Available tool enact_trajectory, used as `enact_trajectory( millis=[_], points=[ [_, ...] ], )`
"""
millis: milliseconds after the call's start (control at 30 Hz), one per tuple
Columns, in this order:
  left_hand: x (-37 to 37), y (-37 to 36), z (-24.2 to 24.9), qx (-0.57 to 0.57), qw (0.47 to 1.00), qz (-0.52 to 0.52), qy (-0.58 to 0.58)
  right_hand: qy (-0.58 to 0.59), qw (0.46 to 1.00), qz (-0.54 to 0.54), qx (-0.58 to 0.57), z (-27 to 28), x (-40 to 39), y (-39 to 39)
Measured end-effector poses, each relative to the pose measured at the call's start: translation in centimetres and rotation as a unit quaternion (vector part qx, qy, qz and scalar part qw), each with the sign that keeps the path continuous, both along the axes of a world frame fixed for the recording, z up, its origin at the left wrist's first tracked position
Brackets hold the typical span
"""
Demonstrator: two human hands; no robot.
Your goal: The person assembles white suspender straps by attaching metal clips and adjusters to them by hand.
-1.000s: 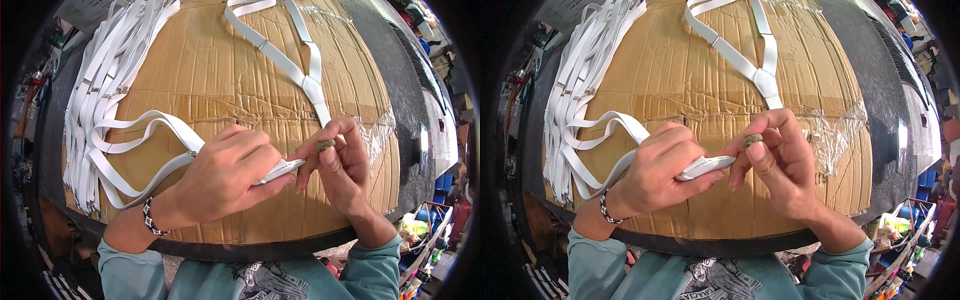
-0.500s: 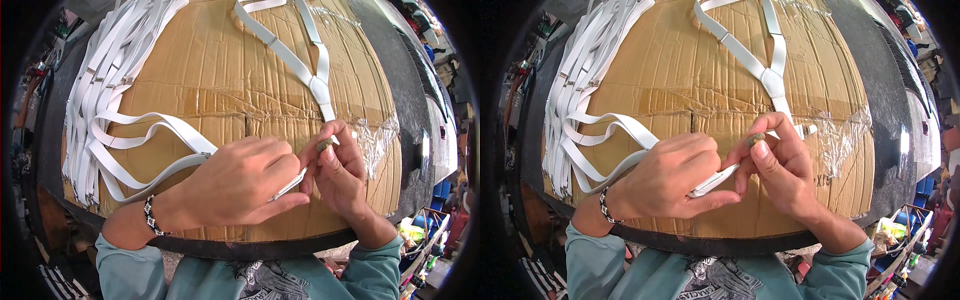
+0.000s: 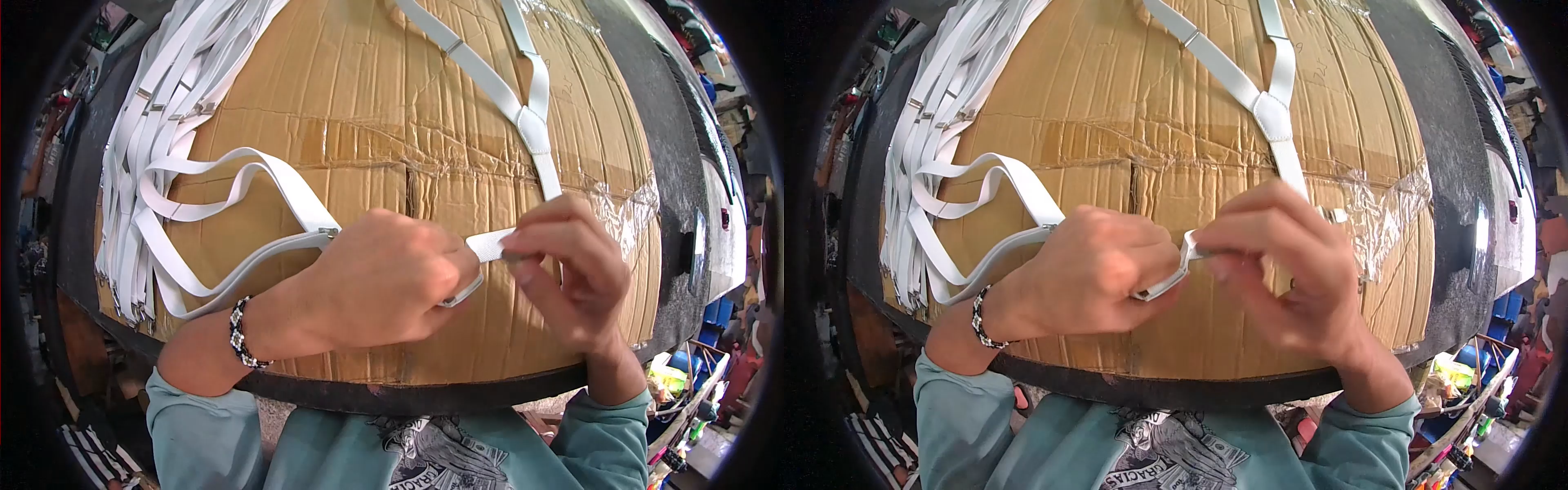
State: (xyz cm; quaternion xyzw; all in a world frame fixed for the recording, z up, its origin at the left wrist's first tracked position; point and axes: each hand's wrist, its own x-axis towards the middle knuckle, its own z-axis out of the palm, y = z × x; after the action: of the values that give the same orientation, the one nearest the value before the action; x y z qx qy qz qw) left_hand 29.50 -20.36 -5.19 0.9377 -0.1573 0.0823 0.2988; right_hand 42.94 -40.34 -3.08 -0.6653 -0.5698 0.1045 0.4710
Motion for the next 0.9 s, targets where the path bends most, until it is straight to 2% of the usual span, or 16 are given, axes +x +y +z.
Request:
enact_trajectory(
  millis=[33,167,300,533,733,833,900],
  points=[
    [0.1,0.0,-0.1,-0.017,1.0,0.0,0.008,-0.038,0.999,0.028,-0.01,0.3,-0.1,0.0],
    [0.2,0.2,-0.2,-0.042,0.998,-0.009,0.044,0.014,0.999,0.037,-0.017,1.2,-1.9,0.2],
    [0.2,0.0,-0.4,-0.064,0.996,-0.017,0.054,-0.053,0.995,0.08,0.011,0.7,-1.7,0.7],
    [0.2,-0.1,-0.8,-0.099,0.994,-0.019,0.039,-0.116,0.992,0.054,-0.008,0.0,-3.1,0.8],
    [0.3,0.1,-0.7,-0.071,0.997,-0.011,0.027,-0.101,0.993,0.022,-0.051,0.1,-1.5,0.2],
    [0.2,0.1,-0.5,-0.061,0.997,-0.014,0.035,-0.034,0.993,-0.012,-0.111,0.3,-0.3,-0.3],
    [0.3,-0.1,-1.0,-0.087,0.996,-0.01,0.013,-0.037,0.998,0.015,-0.049,0.6,-0.9,0.3]
  ],
)
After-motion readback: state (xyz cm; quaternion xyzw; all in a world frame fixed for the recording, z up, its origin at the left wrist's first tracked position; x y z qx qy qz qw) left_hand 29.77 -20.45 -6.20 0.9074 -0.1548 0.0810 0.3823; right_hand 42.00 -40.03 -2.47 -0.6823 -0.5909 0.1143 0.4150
